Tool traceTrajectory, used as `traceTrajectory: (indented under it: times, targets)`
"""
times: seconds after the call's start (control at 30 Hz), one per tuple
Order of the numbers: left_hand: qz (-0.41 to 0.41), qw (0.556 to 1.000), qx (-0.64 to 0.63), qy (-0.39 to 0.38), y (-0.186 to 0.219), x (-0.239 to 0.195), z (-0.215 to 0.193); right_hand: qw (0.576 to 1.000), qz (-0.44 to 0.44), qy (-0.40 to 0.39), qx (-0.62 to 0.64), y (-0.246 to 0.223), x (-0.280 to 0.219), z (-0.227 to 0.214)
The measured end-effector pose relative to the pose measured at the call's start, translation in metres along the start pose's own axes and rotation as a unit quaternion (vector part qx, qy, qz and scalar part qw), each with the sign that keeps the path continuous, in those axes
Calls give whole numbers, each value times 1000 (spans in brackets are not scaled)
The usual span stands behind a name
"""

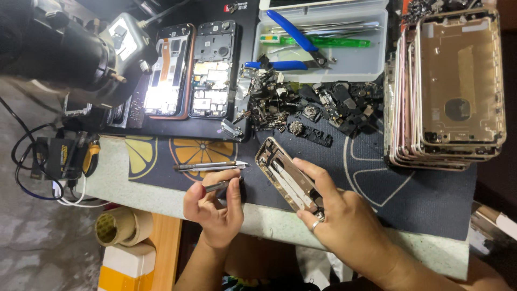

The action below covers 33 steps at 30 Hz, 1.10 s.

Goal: The person uses a screwdriver to remove screws from a disassembled smartphone chassis, then uses a precision knife to pry and separate internal components. The person continues to unscrew and adjust parts within the phone frame.

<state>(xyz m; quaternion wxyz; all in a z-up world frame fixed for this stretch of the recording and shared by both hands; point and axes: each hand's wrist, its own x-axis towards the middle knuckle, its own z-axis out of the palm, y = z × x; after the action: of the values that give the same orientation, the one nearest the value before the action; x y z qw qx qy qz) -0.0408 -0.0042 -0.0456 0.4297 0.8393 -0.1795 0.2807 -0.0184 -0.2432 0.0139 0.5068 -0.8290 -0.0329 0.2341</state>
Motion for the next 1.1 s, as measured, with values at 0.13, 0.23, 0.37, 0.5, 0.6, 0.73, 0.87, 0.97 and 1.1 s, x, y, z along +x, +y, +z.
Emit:
traceTrajectory:
  times: [0.13,0.23,0.37,0.5,0.6,0.73,0.87,0.97,1.1]
  targets:
    - [19,1000,7,-11,-1,1,-1,1000,10,1,1,1,-1,-2]
    - [14,1000,16,-4,-3,0,-1,1000,-9,20,-9,-1,-3,-2]
    - [7,998,54,8,-7,0,3,1000,-18,22,-11,-1,-1,-3]
    - [-30,999,26,5,-2,-13,-2,997,-62,37,-20,7,-7,5]
    - [-39,999,-11,14,-3,-4,1,1000,2,22,-15,8,-3,5]
    - [-49,999,15,15,5,-11,-1,1000,5,15,-2,15,-5,10]
    - [-97,995,-9,35,2,-8,4,993,-108,42,-23,16,-2,9]
    - [-122,991,-23,47,3,-11,3,995,-90,35,-30,15,-3,11]
    - [-121,991,-32,47,2,-12,2,991,-125,39,-31,15,-3,11]
